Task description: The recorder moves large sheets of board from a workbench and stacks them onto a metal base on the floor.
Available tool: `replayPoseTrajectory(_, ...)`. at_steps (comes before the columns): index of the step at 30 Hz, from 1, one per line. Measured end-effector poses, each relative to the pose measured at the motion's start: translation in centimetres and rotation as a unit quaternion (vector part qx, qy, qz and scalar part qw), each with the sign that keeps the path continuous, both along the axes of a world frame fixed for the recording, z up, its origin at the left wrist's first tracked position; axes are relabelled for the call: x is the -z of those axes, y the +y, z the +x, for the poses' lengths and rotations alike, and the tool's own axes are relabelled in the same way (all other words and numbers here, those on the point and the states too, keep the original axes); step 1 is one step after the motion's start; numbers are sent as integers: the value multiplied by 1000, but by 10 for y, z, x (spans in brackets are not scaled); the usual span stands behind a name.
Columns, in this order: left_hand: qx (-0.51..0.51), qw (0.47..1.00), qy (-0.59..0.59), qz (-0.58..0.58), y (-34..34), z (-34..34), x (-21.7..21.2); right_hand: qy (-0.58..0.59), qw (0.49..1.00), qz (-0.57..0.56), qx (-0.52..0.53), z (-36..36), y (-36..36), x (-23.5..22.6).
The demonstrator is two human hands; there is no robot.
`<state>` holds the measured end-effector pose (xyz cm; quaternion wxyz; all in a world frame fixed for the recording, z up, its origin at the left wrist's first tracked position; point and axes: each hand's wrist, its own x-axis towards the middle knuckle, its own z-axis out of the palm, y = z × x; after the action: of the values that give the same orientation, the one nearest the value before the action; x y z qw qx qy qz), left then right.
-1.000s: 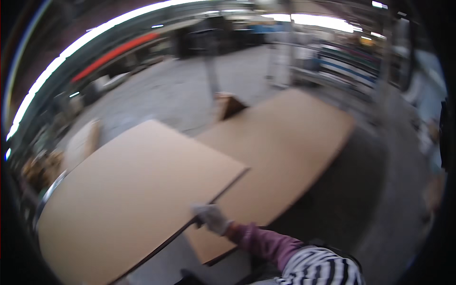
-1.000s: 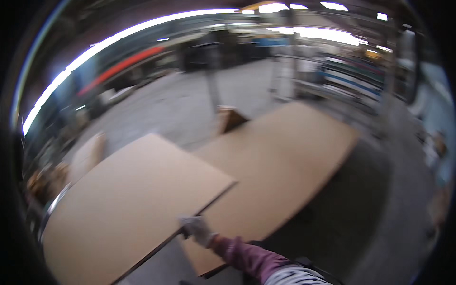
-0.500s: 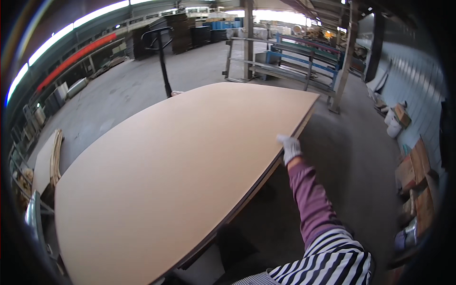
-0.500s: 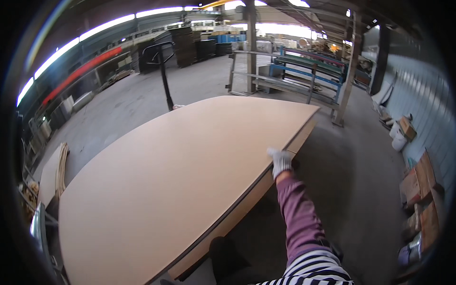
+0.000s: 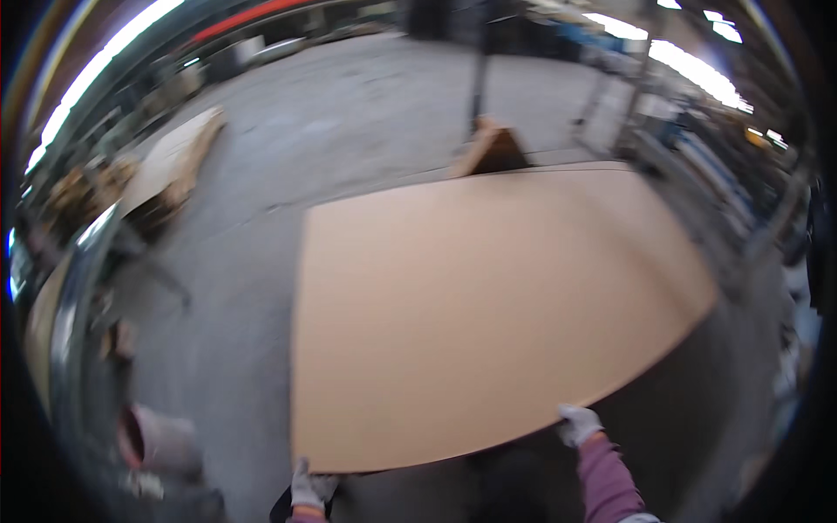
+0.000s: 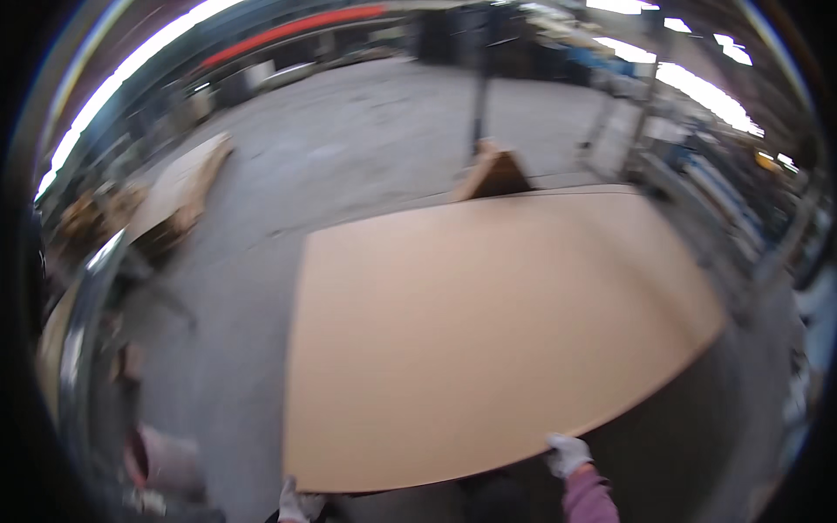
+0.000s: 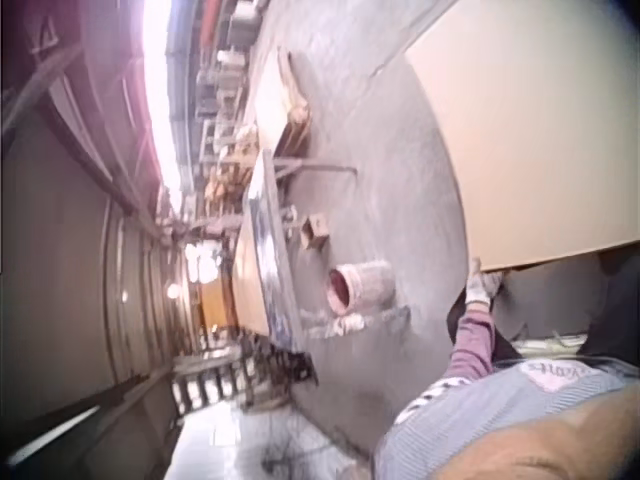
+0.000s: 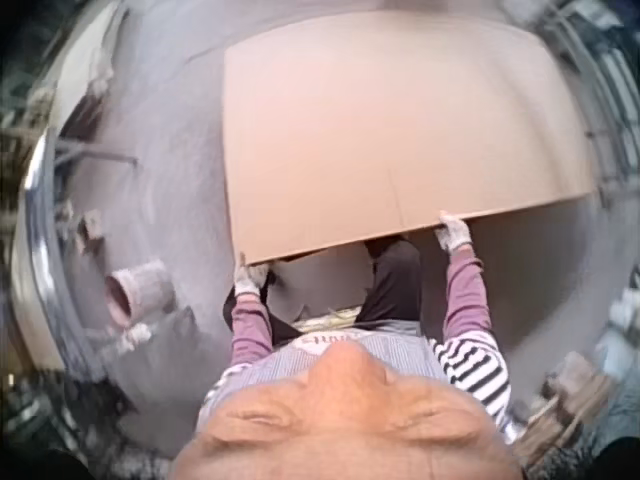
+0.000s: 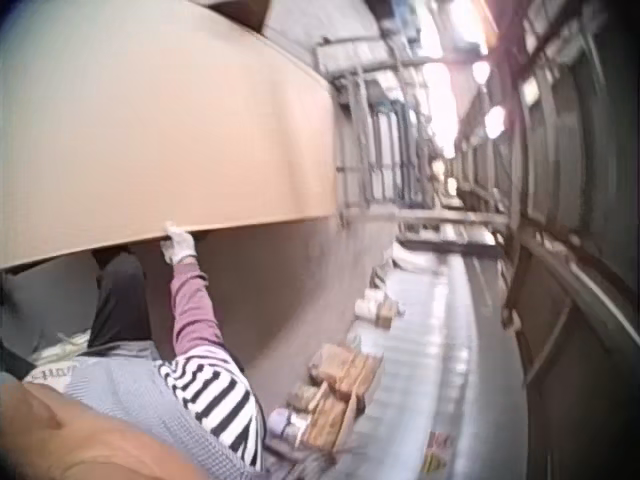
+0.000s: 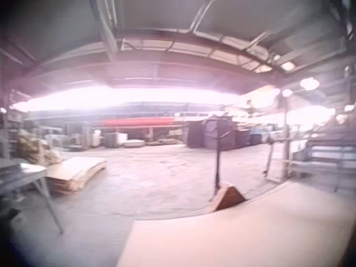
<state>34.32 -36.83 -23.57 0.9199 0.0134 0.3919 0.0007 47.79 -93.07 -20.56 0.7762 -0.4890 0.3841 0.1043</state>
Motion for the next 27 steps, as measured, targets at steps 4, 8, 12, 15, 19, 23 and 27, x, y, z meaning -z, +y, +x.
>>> replayPoseTrajectory(4, 0, 982, 110, 153, 21, 59, 35, -37, 999, -13, 14, 56, -29, 29)
replayPoseTrajectory(8, 393, 766, 69, 504, 4, 119, 12, 103, 987, -121, 19, 102, -95, 79)
replayPoseTrajectory(12, 478, 762, 93, 426, -17, 136, 44, 106, 978, -154, 93, 103, -116, 118)
replayPoseTrajectory(15, 526, 663, 111, 521, -30, 91, 60, 118, 975, -157, 106, 78, -104, 148)
replayPoseTrajectory(19, 533, 603, 200, 559, -22, 64, 67, 114, 975, -173, 87, 46, -101, 182)
replayPoseTrajectory(23, 516, 606, 239, 557, -18, 55, 54, 89, 976, -157, 122, 43, -59, 167)
replayPoseTrajectory(27, 560, 518, 252, 595, -23, 74, 62, 85, 978, -141, 132, 38, -82, 159)
